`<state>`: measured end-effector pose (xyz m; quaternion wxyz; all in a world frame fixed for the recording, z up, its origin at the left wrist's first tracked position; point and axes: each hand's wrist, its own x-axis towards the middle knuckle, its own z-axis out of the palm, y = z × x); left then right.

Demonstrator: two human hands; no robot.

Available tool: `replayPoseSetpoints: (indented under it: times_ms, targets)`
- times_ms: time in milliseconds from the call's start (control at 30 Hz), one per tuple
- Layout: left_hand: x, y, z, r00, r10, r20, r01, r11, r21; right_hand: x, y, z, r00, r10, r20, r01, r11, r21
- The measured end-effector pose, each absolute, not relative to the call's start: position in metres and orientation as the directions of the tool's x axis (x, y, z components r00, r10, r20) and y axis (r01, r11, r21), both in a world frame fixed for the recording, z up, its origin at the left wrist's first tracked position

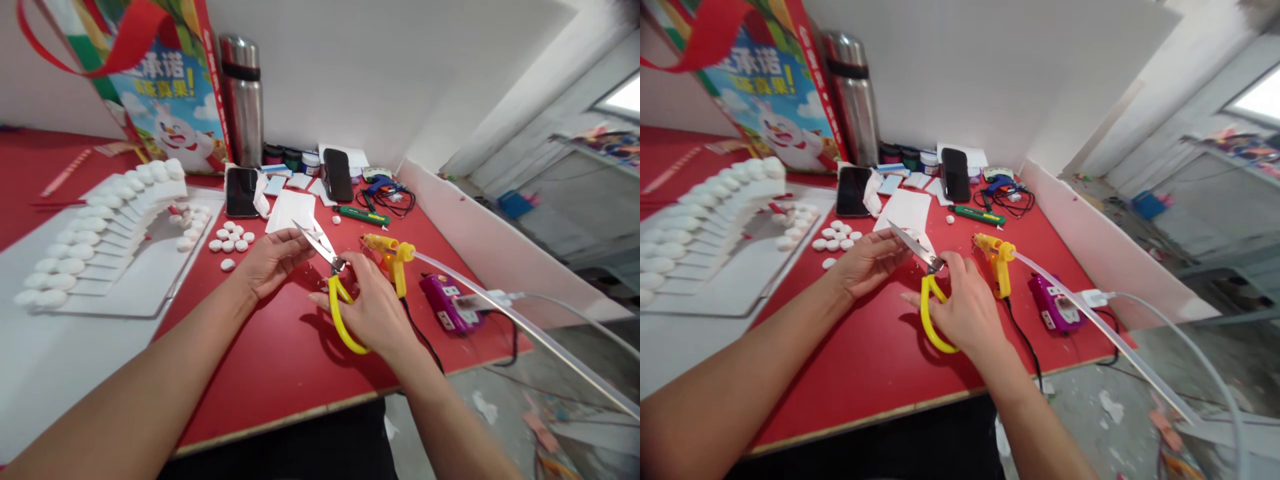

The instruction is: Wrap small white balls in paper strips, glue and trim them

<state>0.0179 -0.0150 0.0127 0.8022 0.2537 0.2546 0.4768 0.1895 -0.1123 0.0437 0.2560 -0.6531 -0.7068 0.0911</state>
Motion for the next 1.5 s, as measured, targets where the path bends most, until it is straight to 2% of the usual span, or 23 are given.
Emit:
replayPoseSetpoints:
  times_ms: [267,500,1067,1233,1400,1500]
  targets:
    - [0.018,-0.015,0.012,0.417,0.895,-0.162,-0.601,0.404,0.689,0.189,-0.112,0.041,-0.021,0.969,0.247,0.921,0.115,-0.371]
    - [0.018,-0.014,0.011,0.404,0.896,-0.185,-0.589,0.410,0.697,0.188,-0.110,0.036,-0.029,0.962,0.271,0.929,0.127,-0.348]
    - [0.018,-0.016,0.013,0.440,0.863,-0.249,-0.543,0.476,0.692,0.191,-0.116,0.032,-0.026,0.958,0.287,0.905,0.144,-0.400]
    - [0.020,-0.016,0.015,0.436,0.858,-0.273,-0.540,0.492,0.683,0.191,-0.119,0.031,-0.006,0.961,0.277,0.877,0.138,-0.461]
    - [0.020,-0.017,0.018,0.448,0.854,-0.264,-0.549,0.496,0.673,0.195,-0.121,0.039,0.090,0.971,0.224,0.820,0.055,-0.570]
    - [0.018,-0.018,0.018,0.473,0.852,-0.223,-0.566,0.488,0.665,0.201,-0.120,0.045,0.199,0.964,0.179,0.816,-0.062,-0.575]
